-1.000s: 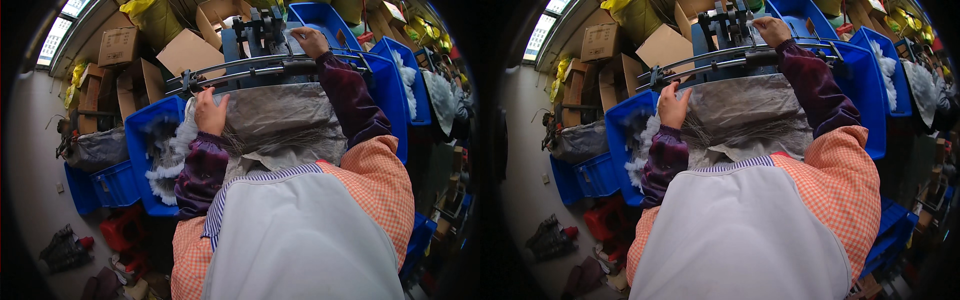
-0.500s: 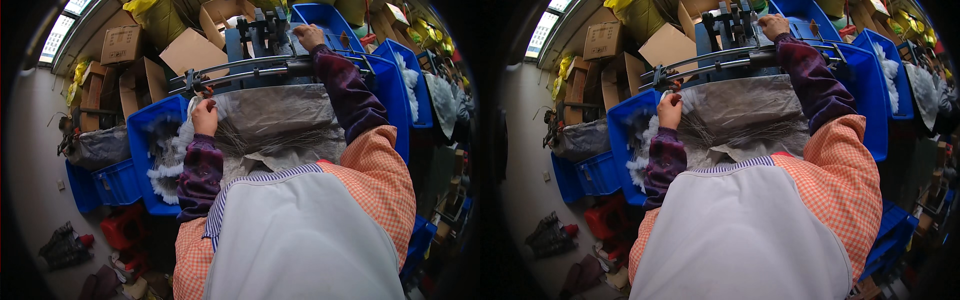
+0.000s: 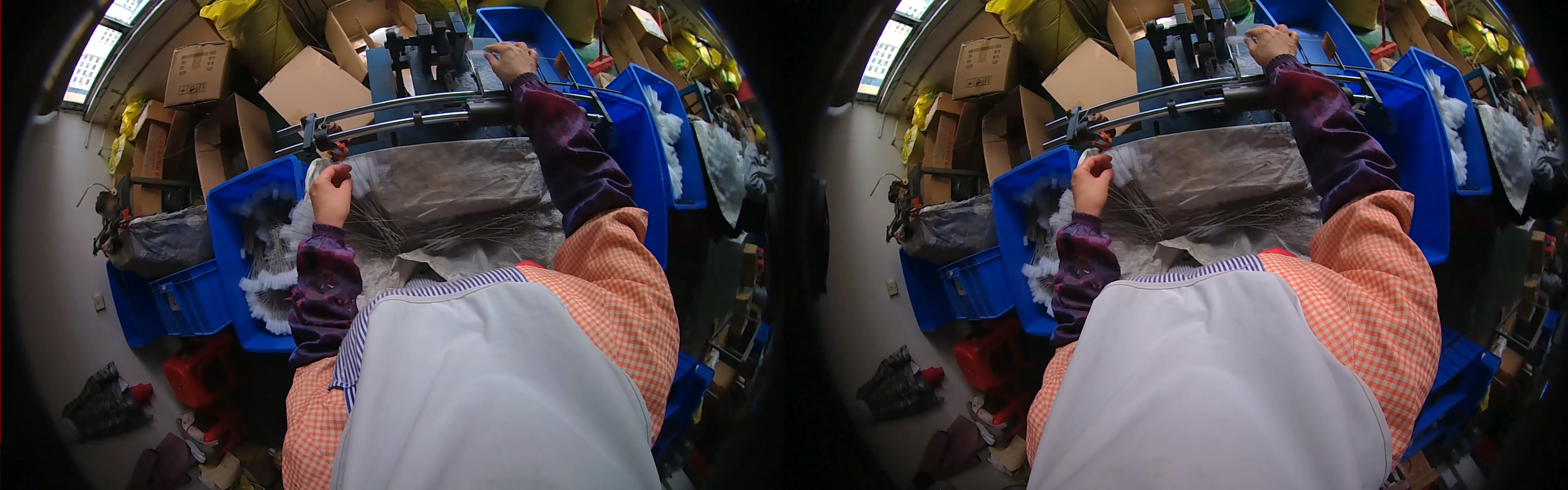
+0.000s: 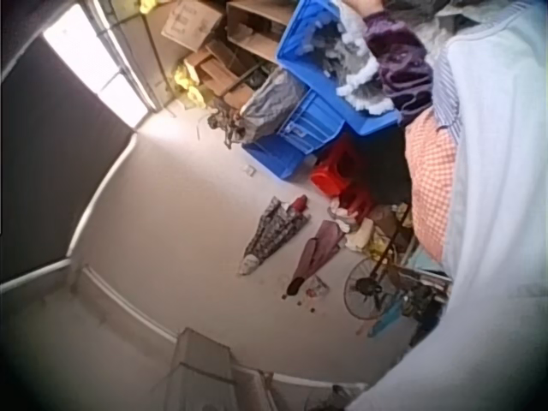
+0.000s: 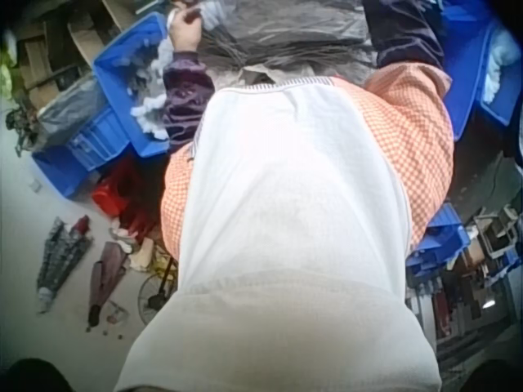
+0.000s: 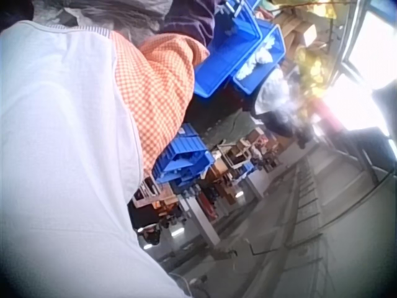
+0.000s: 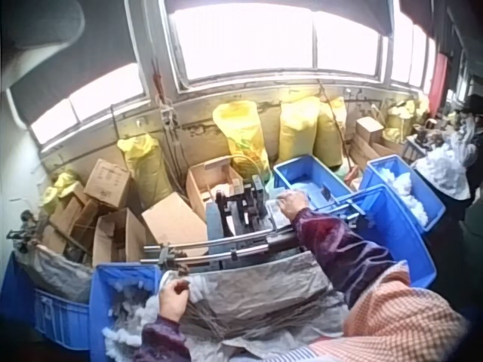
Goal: The person assembles or processes small white textile components using an industrial machine.
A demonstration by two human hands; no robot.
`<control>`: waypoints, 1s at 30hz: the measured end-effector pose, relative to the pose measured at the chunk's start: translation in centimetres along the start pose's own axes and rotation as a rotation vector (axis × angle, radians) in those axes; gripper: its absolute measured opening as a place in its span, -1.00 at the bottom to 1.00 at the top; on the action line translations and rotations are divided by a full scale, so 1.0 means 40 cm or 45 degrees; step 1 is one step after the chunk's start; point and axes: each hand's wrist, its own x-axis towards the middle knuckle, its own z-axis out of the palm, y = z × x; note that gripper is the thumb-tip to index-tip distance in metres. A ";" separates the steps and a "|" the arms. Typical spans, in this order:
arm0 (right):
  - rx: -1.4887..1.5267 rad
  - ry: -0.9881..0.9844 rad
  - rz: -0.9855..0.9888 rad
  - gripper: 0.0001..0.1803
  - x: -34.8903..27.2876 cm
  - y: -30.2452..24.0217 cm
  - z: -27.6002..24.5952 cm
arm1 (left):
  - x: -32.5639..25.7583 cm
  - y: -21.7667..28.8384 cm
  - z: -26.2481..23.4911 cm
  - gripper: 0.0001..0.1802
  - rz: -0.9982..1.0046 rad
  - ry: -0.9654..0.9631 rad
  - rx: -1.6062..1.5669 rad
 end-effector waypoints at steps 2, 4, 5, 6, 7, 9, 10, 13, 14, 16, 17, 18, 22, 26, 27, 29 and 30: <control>-0.071 0.069 0.001 -0.63 -0.021 0.009 -0.007 | 0.003 -0.011 -0.001 -0.81 -0.059 0.040 -0.017; -0.031 0.048 0.010 -0.63 -0.032 0.002 -0.008 | 0.015 -0.036 -0.007 -0.81 -0.044 0.060 -0.089; 0.011 0.029 0.026 -0.62 -0.035 0.002 -0.009 | 0.018 -0.028 -0.007 -0.82 -0.025 0.076 -0.159; 0.039 0.030 0.050 -0.63 -0.031 0.001 -0.001 | 0.017 -0.020 -0.009 -0.83 -0.021 0.081 -0.197; 0.038 0.029 0.052 -0.63 -0.032 0.001 0.002 | 0.019 -0.011 -0.013 -0.83 -0.021 0.079 -0.198; 0.078 -0.046 0.088 -0.63 -0.039 -0.018 -0.006 | 0.021 0.013 -0.026 -0.84 0.027 0.124 -0.266; 0.078 -0.047 0.087 -0.63 -0.033 -0.022 0.008 | 0.023 0.027 -0.033 -0.85 0.047 0.154 -0.281; 0.203 -0.025 -0.019 -0.63 -0.023 -0.032 0.051 | 0.023 0.075 -0.046 -0.86 0.085 0.174 -0.232; 0.225 -0.030 -0.034 -0.64 -0.026 -0.056 0.052 | 0.021 0.078 -0.051 -0.86 0.097 0.185 -0.184; 0.256 -0.047 -0.047 -0.65 -0.033 -0.100 0.053 | 0.015 0.089 -0.054 -0.84 0.115 0.189 -0.170; 0.257 -0.046 -0.047 -0.65 -0.035 -0.115 0.051 | 0.012 0.096 -0.054 -0.82 0.140 0.186 -0.159; 0.218 -0.026 -0.058 -0.65 -0.036 -0.128 0.048 | 0.010 0.102 -0.053 -0.82 0.141 0.186 -0.157; 0.146 -0.004 -0.087 -0.66 -0.042 -0.157 0.040 | 0.016 0.110 -0.059 -0.83 0.121 0.222 -0.187; 0.069 0.067 -0.104 -0.66 -0.050 -0.151 0.041 | 0.010 0.149 -0.067 -0.84 0.164 0.255 -0.203; 0.069 0.066 -0.105 -0.66 -0.051 -0.147 0.037 | 0.012 0.144 -0.067 -0.84 0.162 0.256 -0.203; 0.098 -0.057 -0.101 -0.65 -0.048 -0.133 0.026 | 0.026 0.120 -0.068 -0.86 0.092 0.206 -0.277; 0.100 -0.055 -0.106 -0.65 -0.047 -0.129 0.024 | 0.033 0.094 -0.073 -0.86 0.093 0.212 -0.278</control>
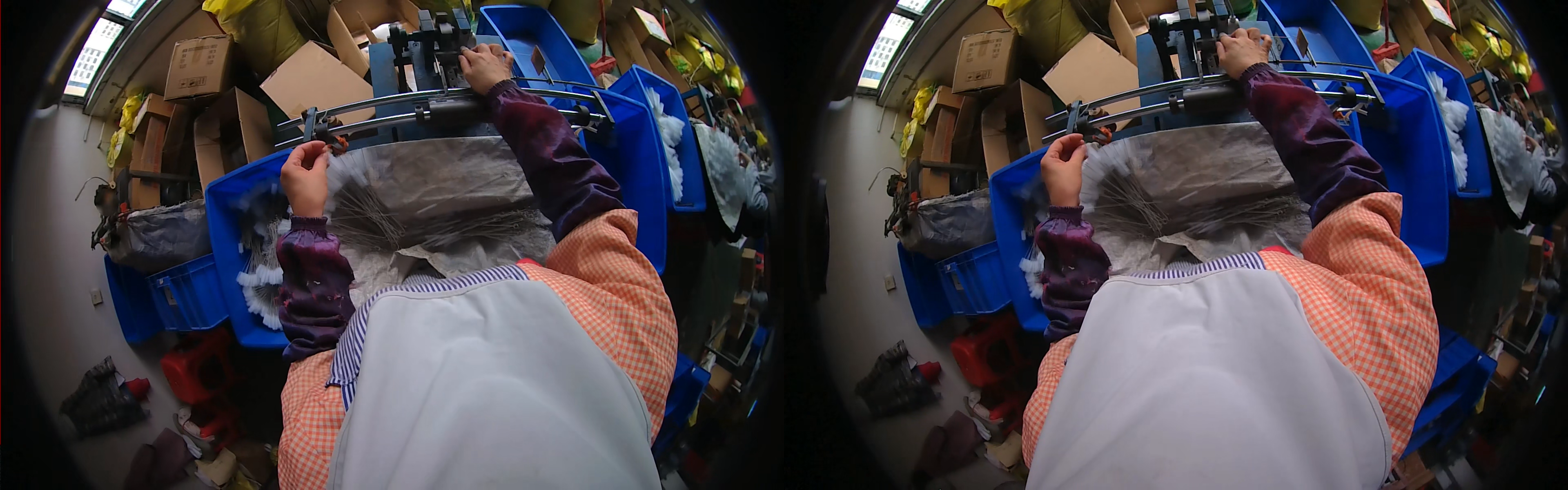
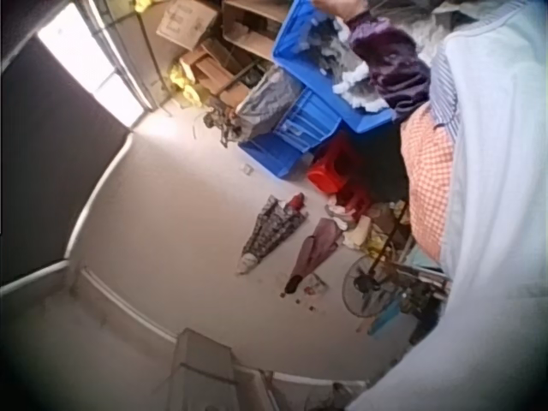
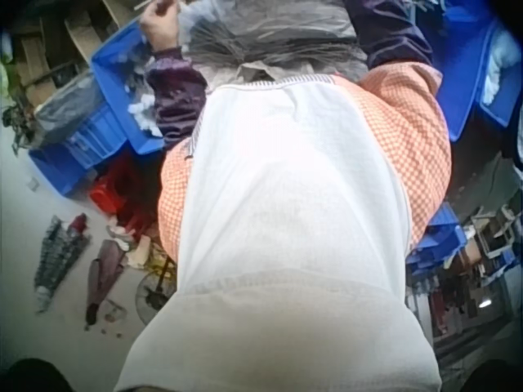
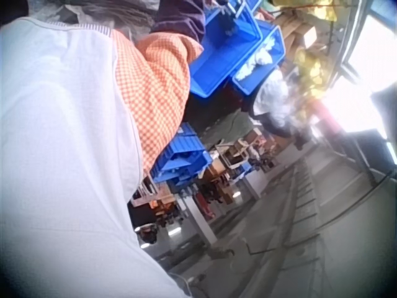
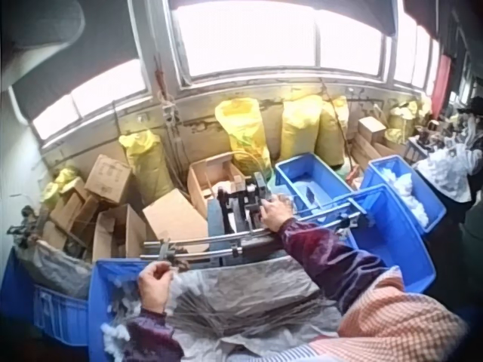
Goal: The person assembles or processes small white textile components using an industrial machine.
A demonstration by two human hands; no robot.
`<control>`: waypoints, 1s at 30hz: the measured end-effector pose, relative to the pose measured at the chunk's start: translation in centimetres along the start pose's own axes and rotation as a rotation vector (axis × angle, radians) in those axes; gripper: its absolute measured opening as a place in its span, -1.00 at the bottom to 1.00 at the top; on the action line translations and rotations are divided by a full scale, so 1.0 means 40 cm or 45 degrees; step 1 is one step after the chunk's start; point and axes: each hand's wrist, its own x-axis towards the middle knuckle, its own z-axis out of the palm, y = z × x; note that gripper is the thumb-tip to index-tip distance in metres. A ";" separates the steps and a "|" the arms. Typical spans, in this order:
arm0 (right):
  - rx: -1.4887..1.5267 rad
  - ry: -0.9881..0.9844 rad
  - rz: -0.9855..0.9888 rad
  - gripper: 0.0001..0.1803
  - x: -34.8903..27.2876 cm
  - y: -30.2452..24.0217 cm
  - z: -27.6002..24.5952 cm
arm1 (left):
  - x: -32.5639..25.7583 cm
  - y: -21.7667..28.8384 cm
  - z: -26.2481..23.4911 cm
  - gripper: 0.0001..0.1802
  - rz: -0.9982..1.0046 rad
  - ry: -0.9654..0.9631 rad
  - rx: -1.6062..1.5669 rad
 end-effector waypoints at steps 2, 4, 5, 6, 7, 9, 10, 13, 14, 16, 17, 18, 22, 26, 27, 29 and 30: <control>-0.050 0.031 -0.008 -0.63 -0.004 0.016 -0.001 | 0.011 -0.036 -0.016 -0.88 -0.037 0.052 -0.026; -0.077 0.041 -0.017 -0.62 -0.005 0.043 -0.003 | 0.015 -0.036 -0.032 -0.88 -0.026 0.111 -0.112; -0.078 0.041 -0.014 -0.62 -0.002 0.064 0.000 | 0.016 -0.022 -0.039 -0.89 -0.016 0.172 -0.198; -0.051 0.042 -0.001 -0.63 0.001 0.082 0.003 | 0.023 -0.005 -0.045 -0.89 0.057 0.205 -0.161; -0.024 0.044 0.010 -0.64 0.002 0.100 0.007 | 0.022 0.012 -0.050 -0.89 0.056 0.204 -0.162; -0.025 0.080 -0.011 -0.64 -0.001 0.122 -0.005 | 0.011 0.075 -0.060 -0.89 0.171 0.218 -0.066; 0.034 0.087 -0.035 -0.65 0.008 0.145 -0.006 | 0.004 0.103 -0.060 -0.90 0.208 0.216 -0.002; 0.270 0.150 -0.086 -0.69 0.041 0.196 0.003 | -0.019 0.163 -0.052 -0.91 0.341 0.238 0.062; 0.238 0.080 -0.056 -0.71 0.050 0.198 -0.005 | -0.029 0.183 -0.050 -0.91 0.341 0.242 0.064; 0.144 0.081 -0.015 -0.75 0.050 0.204 -0.013 | -0.048 0.216 -0.038 -0.91 0.344 0.186 0.066; 0.144 0.084 -0.012 -0.75 0.041 0.198 -0.035 | -0.051 0.225 -0.028 -0.91 0.348 0.183 0.066; 0.094 0.058 0.013 -0.76 0.032 0.172 -0.078 | -0.058 0.235 -0.025 -0.91 0.338 0.144 0.009; 0.161 -0.413 -0.041 -0.77 -0.062 0.121 -0.263 | -0.071 0.251 0.027 -0.90 0.200 -0.111 -0.387; 0.868 -0.924 -0.276 -0.70 -0.197 0.035 -0.319 | -0.085 0.258 0.112 -0.90 0.102 -0.351 -0.651; 1.079 -0.846 -0.484 -0.67 -0.219 0.014 -0.291 | -0.088 0.256 0.135 -0.89 0.074 -0.400 -0.712; 1.522 -0.896 -0.533 -0.71 -0.264 -0.056 -0.260 | -0.093 0.239 0.180 -0.86 0.082 -0.422 -0.714; 1.774 -1.028 -0.328 -0.72 -0.284 -0.076 -0.252 | -0.091 0.227 0.195 -0.83 0.093 -0.451 -0.713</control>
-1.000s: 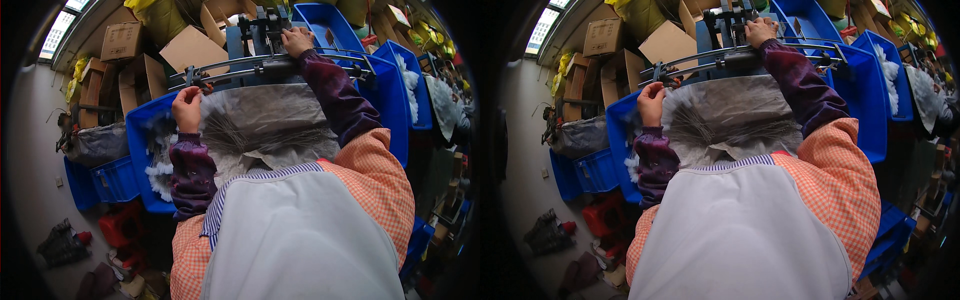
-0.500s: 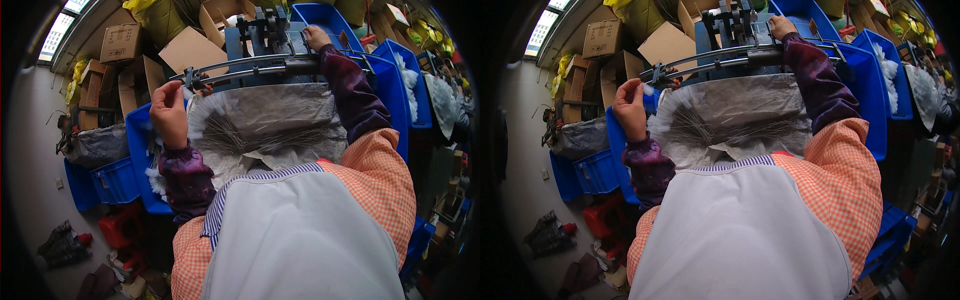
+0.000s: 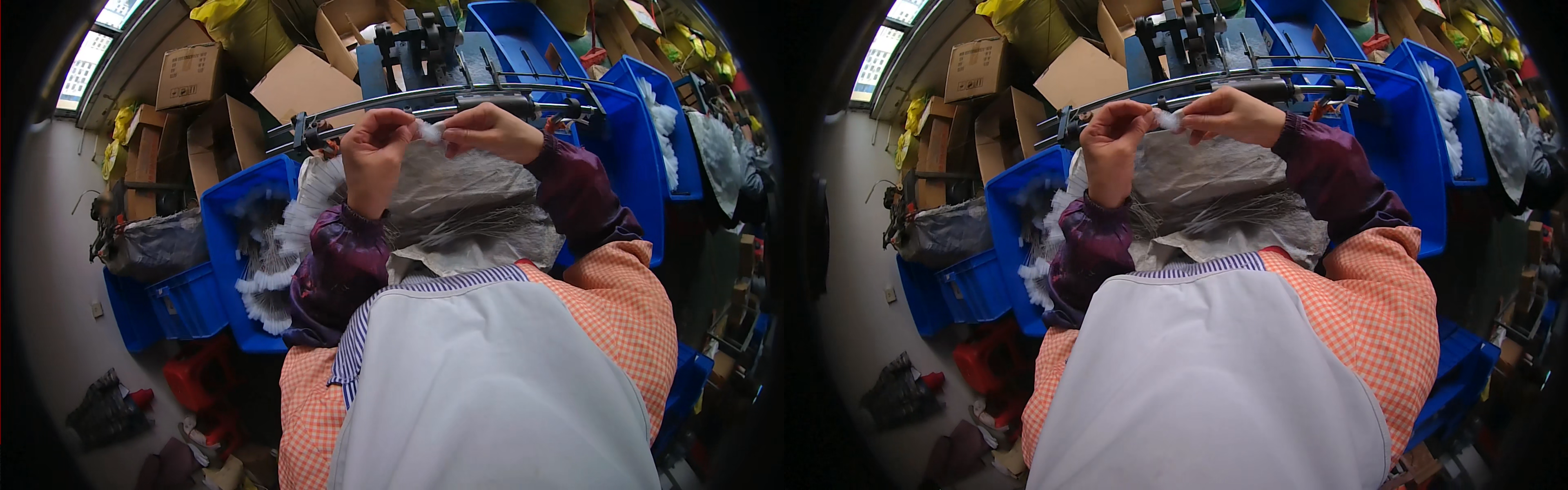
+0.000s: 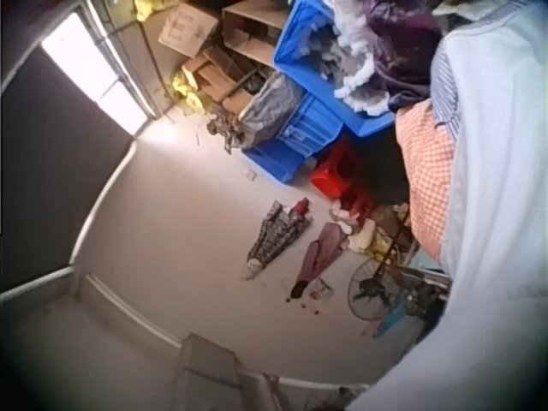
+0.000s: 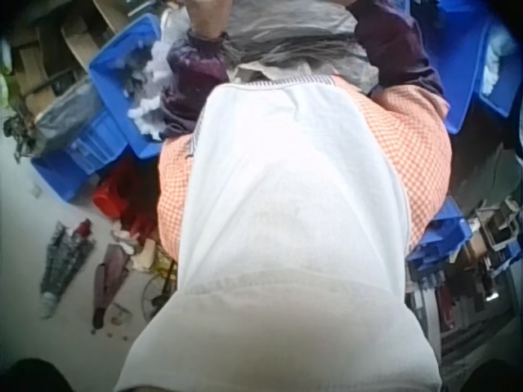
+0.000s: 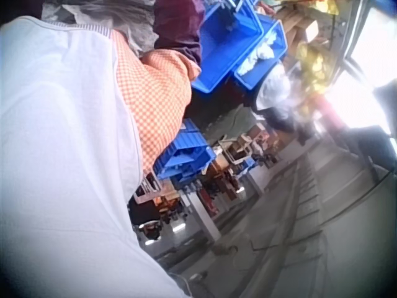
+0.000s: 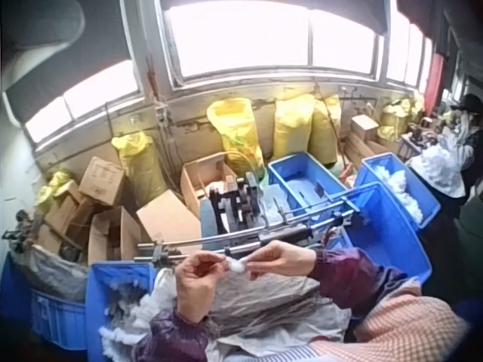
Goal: The person assembles or processes small white textile components using an industrial machine.
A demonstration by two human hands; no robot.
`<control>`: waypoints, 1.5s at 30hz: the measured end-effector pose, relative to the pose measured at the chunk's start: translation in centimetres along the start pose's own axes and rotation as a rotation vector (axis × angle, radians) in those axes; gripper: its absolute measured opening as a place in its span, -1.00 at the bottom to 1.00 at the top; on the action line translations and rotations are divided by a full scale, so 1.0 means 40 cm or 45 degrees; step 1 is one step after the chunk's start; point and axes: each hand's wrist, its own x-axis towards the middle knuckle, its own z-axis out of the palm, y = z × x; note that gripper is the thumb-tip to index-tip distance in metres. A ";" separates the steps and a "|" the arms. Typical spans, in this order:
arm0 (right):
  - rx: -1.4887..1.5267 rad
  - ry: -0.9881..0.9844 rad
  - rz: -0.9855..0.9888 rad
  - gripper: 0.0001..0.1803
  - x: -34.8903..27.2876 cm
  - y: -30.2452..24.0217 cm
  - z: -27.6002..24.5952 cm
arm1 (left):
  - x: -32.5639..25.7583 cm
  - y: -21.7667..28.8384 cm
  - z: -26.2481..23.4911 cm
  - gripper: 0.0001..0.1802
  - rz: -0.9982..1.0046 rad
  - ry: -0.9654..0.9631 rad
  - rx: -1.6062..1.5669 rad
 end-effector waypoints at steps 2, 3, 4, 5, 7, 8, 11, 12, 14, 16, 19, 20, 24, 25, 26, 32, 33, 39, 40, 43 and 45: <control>-0.110 0.176 0.081 -0.75 0.015 -0.006 -0.002 | 0.003 -0.016 -0.006 -0.79 -0.050 -0.002 0.062; -0.228 0.269 0.062 -0.75 0.034 -0.004 -0.033 | 0.001 -0.025 -0.011 -0.75 -0.100 0.000 0.129; -0.371 0.492 -0.295 -0.75 0.060 0.053 -0.097 | 0.003 -0.041 -0.032 -0.65 -0.089 0.052 0.400; -0.851 0.789 -0.156 -0.73 0.079 0.077 -0.175 | -0.002 -0.066 -0.075 -0.65 -0.087 0.051 0.402; -1.380 1.151 -0.131 -0.75 0.113 0.111 -0.273 | -0.013 -0.134 -0.167 -0.62 0.157 0.254 1.523; -1.578 1.202 -0.081 -0.78 0.132 0.116 -0.292 | -0.030 -0.153 -0.193 -0.63 0.106 0.270 1.719; -1.813 1.148 0.055 -0.79 0.179 0.147 -0.337 | -0.054 -0.201 -0.251 -0.66 -0.095 0.218 1.829; -1.810 1.160 0.061 -0.80 0.185 0.154 -0.338 | -0.054 -0.211 -0.264 -0.69 -0.244 0.145 1.736; -1.860 1.142 0.092 -0.80 0.196 0.156 -0.345 | -0.051 -0.218 -0.274 -0.70 -0.276 0.168 1.664; -1.909 1.122 0.130 -0.79 0.200 0.158 -0.346 | -0.049 -0.210 -0.263 -0.72 -0.312 0.185 1.589; -1.871 1.102 0.133 -0.79 0.201 0.162 -0.355 | -0.041 -0.201 -0.243 -0.73 -0.189 0.349 1.678; -1.870 1.100 0.122 -0.79 0.202 0.161 -0.354 | -0.038 -0.199 -0.242 -0.72 -0.240 0.311 1.675; -1.858 1.109 0.060 -0.79 0.205 0.164 -0.361 | -0.032 -0.202 -0.246 -0.67 -0.341 0.230 1.709; -1.859 1.109 0.059 -0.79 0.206 0.165 -0.365 | -0.032 -0.202 -0.245 -0.67 -0.340 0.231 1.709; -1.849 1.099 0.085 -0.79 0.207 0.165 -0.368 | -0.031 -0.200 -0.241 -0.65 -0.359 0.236 1.703; -1.796 1.067 0.098 -0.79 0.211 0.181 -0.390 | -0.029 -0.205 -0.235 -0.61 -0.415 0.242 1.719; -1.779 1.067 0.126 -0.79 0.213 0.183 -0.392 | -0.028 -0.209 -0.236 -0.60 -0.426 0.246 1.732; -1.768 1.086 0.082 -0.79 0.211 0.179 -0.382 | -0.029 -0.216 -0.245 -0.68 -0.340 0.276 1.640; -1.769 1.087 0.082 -0.79 0.210 0.177 -0.382 | -0.031 -0.215 -0.245 -0.68 -0.339 0.277 1.639; -1.817 1.032 0.107 -0.79 0.209 0.172 -0.385 | -0.028 -0.212 -0.246 -0.75 -0.289 0.291 1.554; -1.781 1.055 0.112 -0.78 0.207 0.184 -0.392 | -0.033 -0.209 -0.246 -0.79 -0.224 0.279 1.412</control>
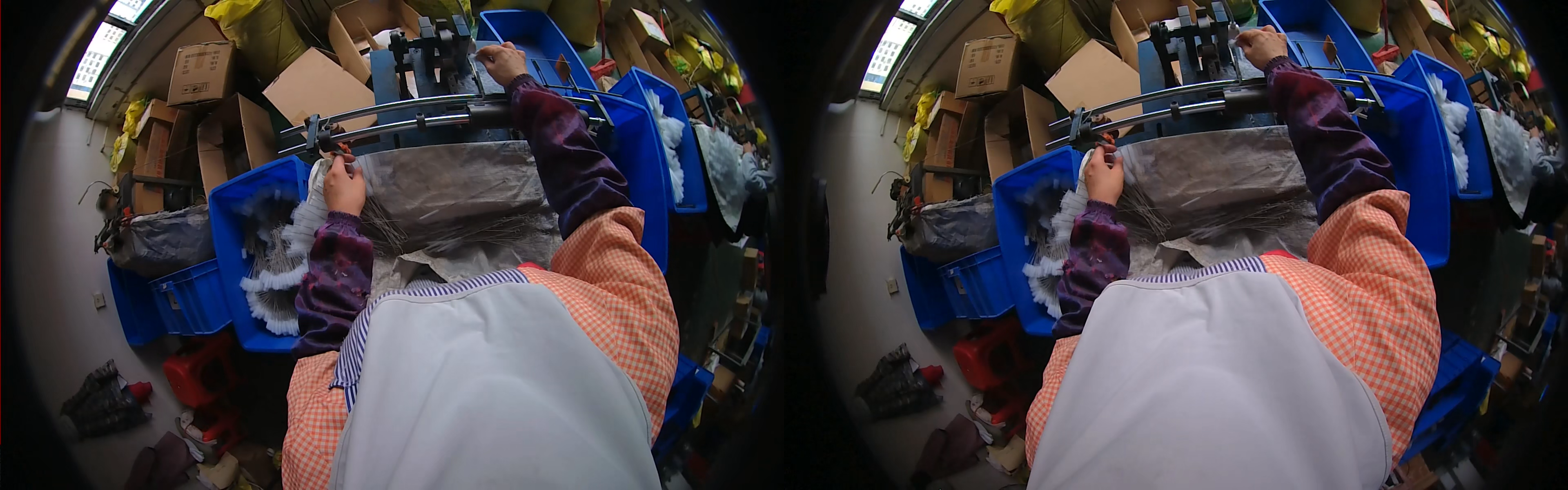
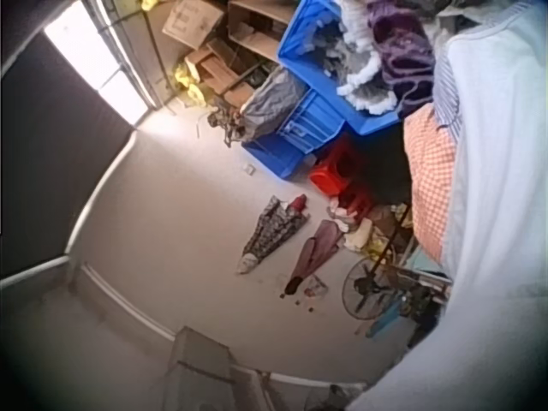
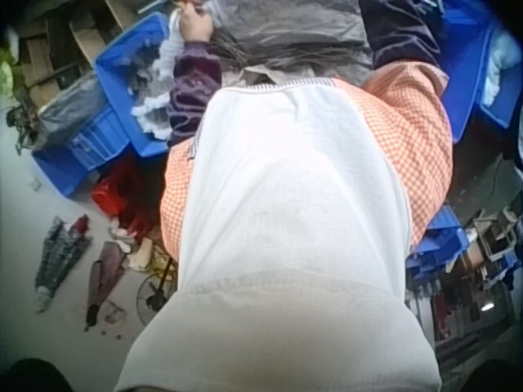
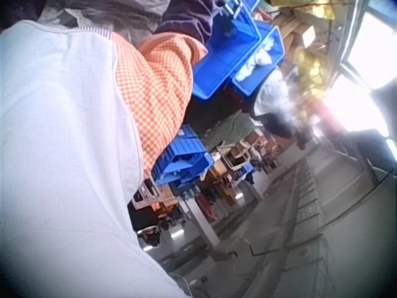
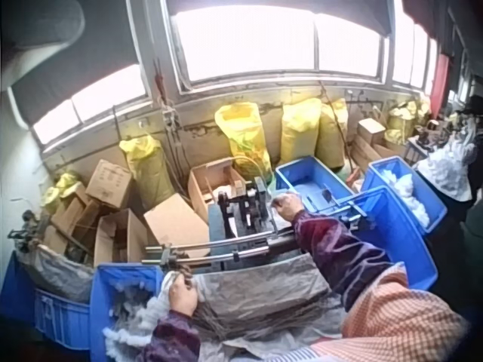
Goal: The person assembles or processes small white textile components using an industrial machine.
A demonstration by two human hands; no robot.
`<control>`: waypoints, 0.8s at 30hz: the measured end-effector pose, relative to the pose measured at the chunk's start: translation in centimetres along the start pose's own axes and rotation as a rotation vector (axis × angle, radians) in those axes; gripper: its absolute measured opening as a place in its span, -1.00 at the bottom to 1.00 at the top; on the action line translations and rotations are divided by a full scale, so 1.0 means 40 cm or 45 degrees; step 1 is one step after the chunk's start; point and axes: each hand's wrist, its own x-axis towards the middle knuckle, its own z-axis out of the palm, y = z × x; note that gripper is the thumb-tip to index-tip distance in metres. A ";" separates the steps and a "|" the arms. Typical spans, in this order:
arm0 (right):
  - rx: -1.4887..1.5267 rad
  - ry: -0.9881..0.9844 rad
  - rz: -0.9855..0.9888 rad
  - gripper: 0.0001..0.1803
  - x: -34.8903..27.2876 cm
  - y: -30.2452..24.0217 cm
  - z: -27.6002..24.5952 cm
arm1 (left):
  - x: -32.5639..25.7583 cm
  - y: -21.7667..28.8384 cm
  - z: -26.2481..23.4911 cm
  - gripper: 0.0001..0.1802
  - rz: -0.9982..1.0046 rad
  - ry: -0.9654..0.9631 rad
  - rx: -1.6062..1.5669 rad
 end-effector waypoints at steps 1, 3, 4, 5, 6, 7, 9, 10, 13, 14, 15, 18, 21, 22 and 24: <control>0.000 0.002 0.001 -0.78 0.006 0.004 0.005 | 0.001 -0.001 0.001 -0.79 0.002 0.000 0.000; -0.029 -0.060 0.027 -0.78 0.014 -0.011 0.002 | 0.001 -0.009 0.005 -0.81 0.002 0.038 -0.047; -0.028 -0.061 0.027 -0.78 0.012 -0.014 -0.002 | -0.001 -0.012 0.007 -0.81 0.001 0.038 -0.046; -0.069 -0.083 0.076 -0.77 0.009 -0.019 -0.011 | 0.001 -0.013 0.008 -0.80 0.010 0.043 -0.050; -0.110 -0.105 0.125 -0.76 0.006 -0.023 -0.018 | 0.002 -0.014 0.009 -0.80 0.020 0.047 -0.054; -0.111 -0.105 0.124 -0.76 0.003 -0.020 -0.019 | 0.003 -0.017 0.010 -0.80 0.020 0.047 -0.055; -0.068 -0.048 0.201 -0.71 -0.008 -0.009 -0.026 | 0.004 -0.019 0.012 -0.80 0.027 0.059 -0.087; -0.070 -0.049 0.203 -0.71 -0.018 -0.004 -0.027 | 0.005 -0.020 0.013 -0.80 0.027 0.056 -0.088; -0.170 -0.017 0.203 -0.63 -0.054 -0.023 -0.064 | 0.001 -0.023 0.012 -0.81 0.016 0.096 -0.172; -0.173 -0.017 0.208 -0.63 -0.054 -0.021 -0.061 | 0.002 -0.020 0.012 -0.82 -0.003 0.094 -0.189; -0.146 -0.037 0.227 -0.63 -0.053 -0.020 -0.052 | 0.003 -0.018 0.012 -0.82 -0.022 0.094 -0.206; -0.098 -0.085 0.254 -0.63 -0.051 -0.043 -0.048 | 0.001 -0.027 0.019 -0.83 -0.054 0.116 -0.396; -0.062 -0.106 0.238 -0.62 -0.046 -0.063 -0.024 | 0.004 -0.019 0.016 -0.82 -0.047 0.173 -0.414; -0.046 -0.099 0.211 -0.62 -0.043 -0.067 -0.012 | 0.004 -0.016 0.016 -0.82 -0.045 0.172 -0.414; -0.049 -0.166 0.199 -0.61 -0.046 -0.113 -0.019 | 0.004 -0.019 0.010 -0.82 -0.054 0.164 -0.388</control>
